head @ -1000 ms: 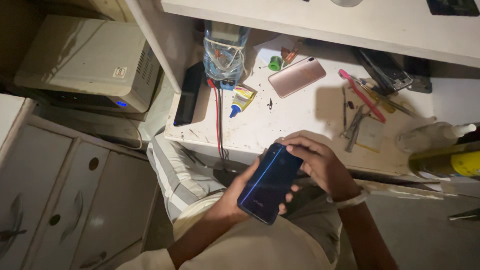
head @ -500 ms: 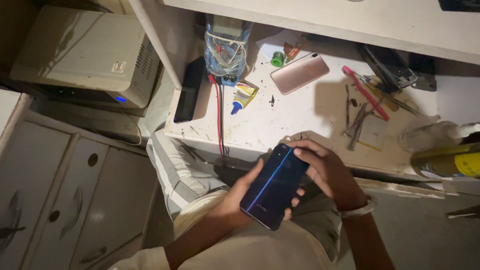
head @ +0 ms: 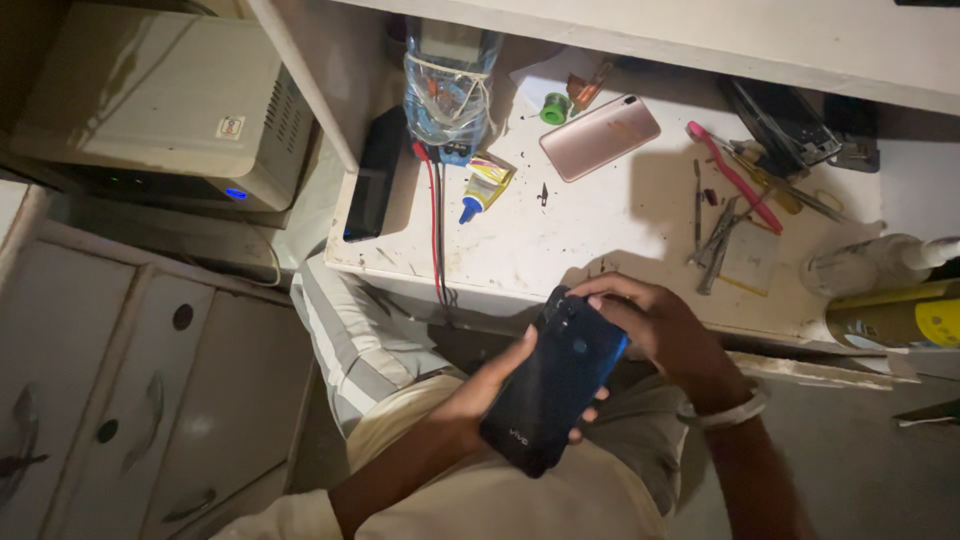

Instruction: The person works at a repair bench on a smartphone. They handle the opened phone body, manipulate the internal battery and components, use a tool on the internals, then align and press the back cover onto the phone and press along its edges to close it, finally placing the phone on the bench.

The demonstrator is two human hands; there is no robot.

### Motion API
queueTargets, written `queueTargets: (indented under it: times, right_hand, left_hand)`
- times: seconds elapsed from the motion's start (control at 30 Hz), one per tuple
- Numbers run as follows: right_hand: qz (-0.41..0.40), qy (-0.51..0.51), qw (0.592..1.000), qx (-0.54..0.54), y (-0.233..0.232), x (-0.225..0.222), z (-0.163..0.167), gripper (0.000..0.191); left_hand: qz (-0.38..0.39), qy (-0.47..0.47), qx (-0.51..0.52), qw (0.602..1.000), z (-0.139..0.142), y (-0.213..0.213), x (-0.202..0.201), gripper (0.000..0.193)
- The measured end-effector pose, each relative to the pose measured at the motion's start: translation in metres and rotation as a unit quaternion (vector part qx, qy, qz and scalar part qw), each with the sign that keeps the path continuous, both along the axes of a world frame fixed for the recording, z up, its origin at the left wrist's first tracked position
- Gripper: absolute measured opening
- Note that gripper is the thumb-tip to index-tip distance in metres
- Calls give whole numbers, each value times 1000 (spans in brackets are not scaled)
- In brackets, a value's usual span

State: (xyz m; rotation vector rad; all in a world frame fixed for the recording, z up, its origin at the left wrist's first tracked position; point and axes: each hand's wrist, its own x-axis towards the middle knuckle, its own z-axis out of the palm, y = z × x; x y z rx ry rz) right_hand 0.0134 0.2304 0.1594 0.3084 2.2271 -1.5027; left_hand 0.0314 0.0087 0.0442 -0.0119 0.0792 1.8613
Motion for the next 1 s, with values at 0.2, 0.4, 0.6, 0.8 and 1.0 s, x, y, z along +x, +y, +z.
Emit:
queueTargets:
  times: [0.2,0.4,0.6,0.8,1.0]
  right_hand:
    - [170,146,974,-9,21,-16,-12,26]
    - [277,157,946,-58,32,-34,-10,24]
    - [302,140,941,-55,29,-39,-5,21]
    - [281,163,945,-48,25,-35,2,17]
    - [247,199,947,-58,22,-32,7,8]
  left_hand:
    - [-23,104,13,994,-11,-3,-6,87]
    - [-37,111,37,992,-16,-4,-8,91]
    - [-48,126,20,991,-14,-4,-10,95]
    - [-51,130,0,990,-8,-4,-9,96]
    - [-63,108,11,992,-8,-2,-8,92]
